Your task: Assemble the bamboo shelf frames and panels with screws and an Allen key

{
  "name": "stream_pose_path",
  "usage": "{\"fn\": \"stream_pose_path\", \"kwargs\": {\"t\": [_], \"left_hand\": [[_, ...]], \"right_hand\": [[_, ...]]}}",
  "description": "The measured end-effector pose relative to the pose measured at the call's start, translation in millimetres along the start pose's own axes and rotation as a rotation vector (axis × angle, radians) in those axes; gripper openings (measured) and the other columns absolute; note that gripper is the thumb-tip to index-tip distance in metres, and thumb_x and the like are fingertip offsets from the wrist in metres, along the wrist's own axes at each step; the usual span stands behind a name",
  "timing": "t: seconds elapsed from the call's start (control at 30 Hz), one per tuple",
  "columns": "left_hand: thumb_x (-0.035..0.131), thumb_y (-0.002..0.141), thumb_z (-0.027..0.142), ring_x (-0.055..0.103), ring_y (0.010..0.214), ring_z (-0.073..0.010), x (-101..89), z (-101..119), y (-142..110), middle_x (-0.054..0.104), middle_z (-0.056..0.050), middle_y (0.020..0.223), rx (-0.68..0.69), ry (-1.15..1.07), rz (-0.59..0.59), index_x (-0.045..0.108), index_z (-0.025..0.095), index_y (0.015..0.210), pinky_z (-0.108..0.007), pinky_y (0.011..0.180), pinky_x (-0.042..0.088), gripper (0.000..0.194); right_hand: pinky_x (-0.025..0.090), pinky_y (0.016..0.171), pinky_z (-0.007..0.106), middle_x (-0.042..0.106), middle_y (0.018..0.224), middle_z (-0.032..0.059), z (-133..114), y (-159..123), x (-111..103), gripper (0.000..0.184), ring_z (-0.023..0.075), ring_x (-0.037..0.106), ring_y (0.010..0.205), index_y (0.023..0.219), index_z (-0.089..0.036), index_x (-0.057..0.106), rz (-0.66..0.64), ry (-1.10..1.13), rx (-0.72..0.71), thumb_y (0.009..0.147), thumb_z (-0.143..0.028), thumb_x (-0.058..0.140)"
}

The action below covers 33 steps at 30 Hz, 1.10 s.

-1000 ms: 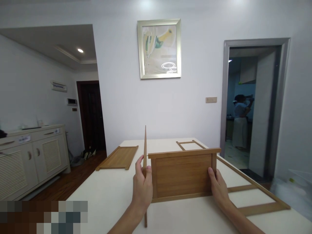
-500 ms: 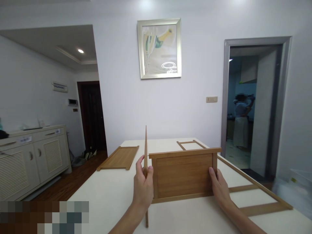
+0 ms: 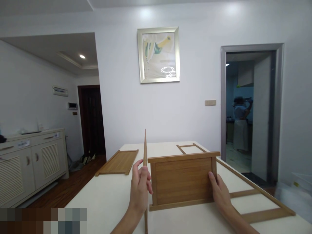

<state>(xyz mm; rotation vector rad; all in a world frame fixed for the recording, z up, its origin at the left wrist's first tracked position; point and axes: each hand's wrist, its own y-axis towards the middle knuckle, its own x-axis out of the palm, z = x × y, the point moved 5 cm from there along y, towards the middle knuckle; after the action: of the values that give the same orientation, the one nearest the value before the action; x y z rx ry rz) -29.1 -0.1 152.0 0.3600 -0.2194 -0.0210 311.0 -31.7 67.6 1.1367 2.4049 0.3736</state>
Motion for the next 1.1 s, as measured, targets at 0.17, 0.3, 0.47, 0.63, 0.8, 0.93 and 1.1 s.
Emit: {"fn": "stream_pose_path", "kwargs": {"t": [0.17, 0.3, 0.47, 0.63, 0.8, 0.93, 1.1], "left_hand": [[0.049, 0.083, 0.059, 0.05, 0.04, -0.0084, -8.0, 6.4, 14.9, 0.052, 0.006, 0.065, -0.097, -0.151, 0.003, 0.051, 0.021, 0.102, -0.022, 0.039, 0.044, 0.043], [0.057, 0.08, 0.051, 0.047, 0.034, -0.0071, -11.9, 1.4, 28.4, 0.054, 0.007, 0.064, -0.146, -0.187, 0.007, 0.047, 0.021, 0.087, -0.023, 0.035, 0.043, 0.032], [0.06, 0.079, 0.048, 0.044, 0.033, -0.0065, -10.2, -7.6, 36.4, 0.054, 0.007, 0.06, -0.199, -0.26, -0.03, 0.044, 0.021, 0.08, -0.022, 0.033, 0.041, 0.031], [0.06, 0.078, 0.044, 0.046, 0.033, -0.0081, -10.5, -10.9, 43.6, 0.052, 0.007, 0.055, -0.235, -0.254, -0.058, 0.044, 0.021, 0.076, -0.023, 0.032, 0.041, 0.029], [0.058, 0.078, 0.045, 0.042, 0.032, -0.0064, -14.2, -8.5, 46.5, 0.05, 0.008, 0.055, -0.206, -0.239, -0.065, 0.044, 0.021, 0.075, -0.021, 0.029, 0.036, 0.029], [0.058, 0.077, 0.045, 0.04, 0.031, -0.0057, -15.3, -7.5, 45.6, 0.049, 0.008, 0.053, -0.221, -0.222, -0.053, 0.043, 0.021, 0.074, -0.019, 0.029, 0.033, 0.028], [0.055, 0.077, 0.045, 0.041, 0.03, -0.007, -9.7, -8.8, 43.7, 0.049, 0.008, 0.052, -0.253, -0.189, -0.082, 0.043, 0.021, 0.074, -0.02, 0.028, 0.034, 0.027]], "right_hand": [[0.04, 0.069, 0.034, 0.057, 0.069, -0.0015, -0.4, -0.6, -0.1, 0.043, 0.0236, 0.054, 0.076, 0.072, -0.025, 0.045, 0.002, 0.013, 0.002, 0.083, -0.066, 0.04], [0.04, 0.069, 0.034, 0.055, 0.067, -0.0015, -1.2, -0.2, 0.0, 0.043, 0.024, 0.054, 0.076, 0.071, -0.026, 0.044, 0.004, 0.017, -0.01, 0.082, -0.066, 0.04], [0.041, 0.071, 0.035, 0.055, 0.067, -0.0013, -1.4, 0.3, -0.1, 0.043, 0.0253, 0.055, 0.08, 0.07, -0.026, 0.041, 0.001, 0.025, -0.017, 0.082, -0.067, 0.04], [0.043, 0.074, 0.036, 0.058, 0.069, -0.0006, -3.7, 0.0, -0.6, 0.044, 0.0267, 0.057, 0.082, 0.074, -0.026, 0.046, -0.016, 0.035, -0.006, 0.081, -0.069, 0.041], [0.044, 0.073, 0.037, 0.058, 0.065, -0.0007, -3.8, 0.6, -0.2, 0.045, 0.0276, 0.058, 0.081, 0.07, -0.027, 0.044, -0.024, 0.019, 0.008, 0.08, -0.07, 0.04], [0.044, 0.071, 0.036, 0.056, 0.063, -0.0007, -3.5, 1.9, -0.6, 0.046, 0.0272, 0.057, 0.08, 0.067, -0.027, 0.042, -0.008, 0.018, -0.007, 0.079, -0.07, 0.04], [0.044, 0.073, 0.037, 0.06, 0.067, 0.0013, -0.9, 3.5, 0.4, 0.045, 0.0288, 0.058, 0.085, 0.068, -0.027, 0.045, -0.033, 0.04, 0.026, 0.077, -0.071, 0.042]]}}
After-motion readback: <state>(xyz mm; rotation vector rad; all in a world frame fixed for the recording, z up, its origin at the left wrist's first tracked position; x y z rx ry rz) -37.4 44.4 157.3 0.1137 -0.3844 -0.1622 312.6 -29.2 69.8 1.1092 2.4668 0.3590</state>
